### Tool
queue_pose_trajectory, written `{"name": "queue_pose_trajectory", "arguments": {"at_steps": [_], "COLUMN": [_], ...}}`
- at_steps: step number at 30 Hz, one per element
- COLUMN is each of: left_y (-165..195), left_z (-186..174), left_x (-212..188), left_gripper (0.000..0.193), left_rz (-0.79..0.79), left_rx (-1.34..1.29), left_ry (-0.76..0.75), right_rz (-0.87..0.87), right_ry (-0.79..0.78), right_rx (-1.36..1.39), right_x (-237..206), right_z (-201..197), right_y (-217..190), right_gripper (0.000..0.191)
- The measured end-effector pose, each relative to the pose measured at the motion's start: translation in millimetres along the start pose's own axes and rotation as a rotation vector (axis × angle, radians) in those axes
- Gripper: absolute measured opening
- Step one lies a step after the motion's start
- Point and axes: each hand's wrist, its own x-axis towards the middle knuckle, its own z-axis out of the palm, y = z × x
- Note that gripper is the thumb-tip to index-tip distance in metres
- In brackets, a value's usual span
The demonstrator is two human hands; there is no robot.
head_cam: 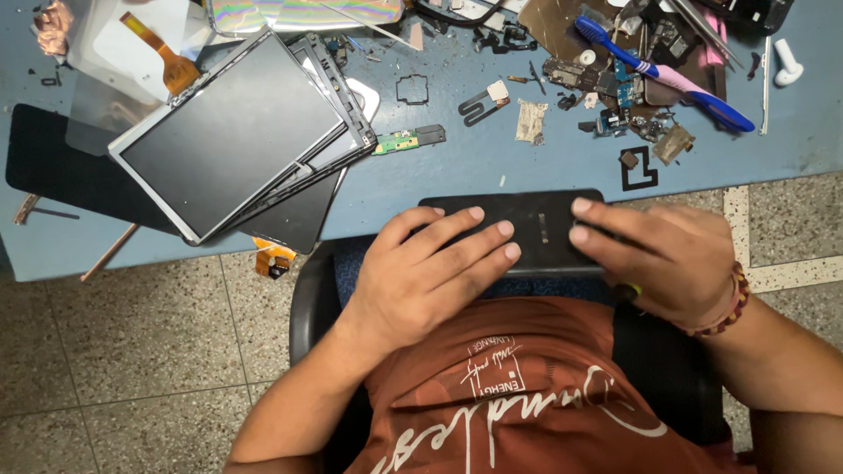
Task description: The person uses a green-handled screwdriver to remove screws from the back of a white smartphone, then places a black back cover onto the device. The person then uses tweezers to handle a small internal component on the workbench.
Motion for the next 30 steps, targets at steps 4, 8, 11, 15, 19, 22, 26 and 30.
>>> {"name": "queue_pose_trajectory", "arguments": {"at_steps": [4, 8, 11, 15, 19, 22, 26, 30], "left_y": [-1, -1, 1, 1, 4, 4, -1, -17], "left_z": [-1, -1, -1, -2, -4, -10, -32, -69], "left_x": [1, 2, 3, 4, 5, 7, 7, 6], "left_gripper": [0.027, 0.026, 0.025, 0.025, 0.029, 0.032, 0.031, 0.023], "left_rz": [0.015, 0.026, 0.037, 0.049, 0.053, 0.061, 0.074, 0.033], "left_rx": [-0.062, -0.093, -0.086, -0.144, -0.152, -0.158, -0.138, 0.024], "left_ry": [-0.004, 0.010, 0.023, 0.006, -0.025, -0.056, -0.072, 0.049], "right_rz": [-0.150, -0.146, -0.136, -0.115, -0.084, -0.048, 0.011, 0.086], "right_ry": [0.036, 0.019, 0.029, 0.016, 0.033, 0.021, 0.096, 0.202], "right_rx": [0.074, 0.134, 0.174, 0.244, 0.252, 0.230, 0.256, 0.249], "right_x": [-1, -2, 0, 0, -4, -9, -12, -15], "right_z": [-2, -4, -5, -7, -6, -3, 2, -11], "right_y": [1, 0, -1, 0, 0, 1, 4, 5], "right_gripper": [0.026, 0.023, 0.024, 0.027, 0.025, 0.024, 0.032, 0.028]}}
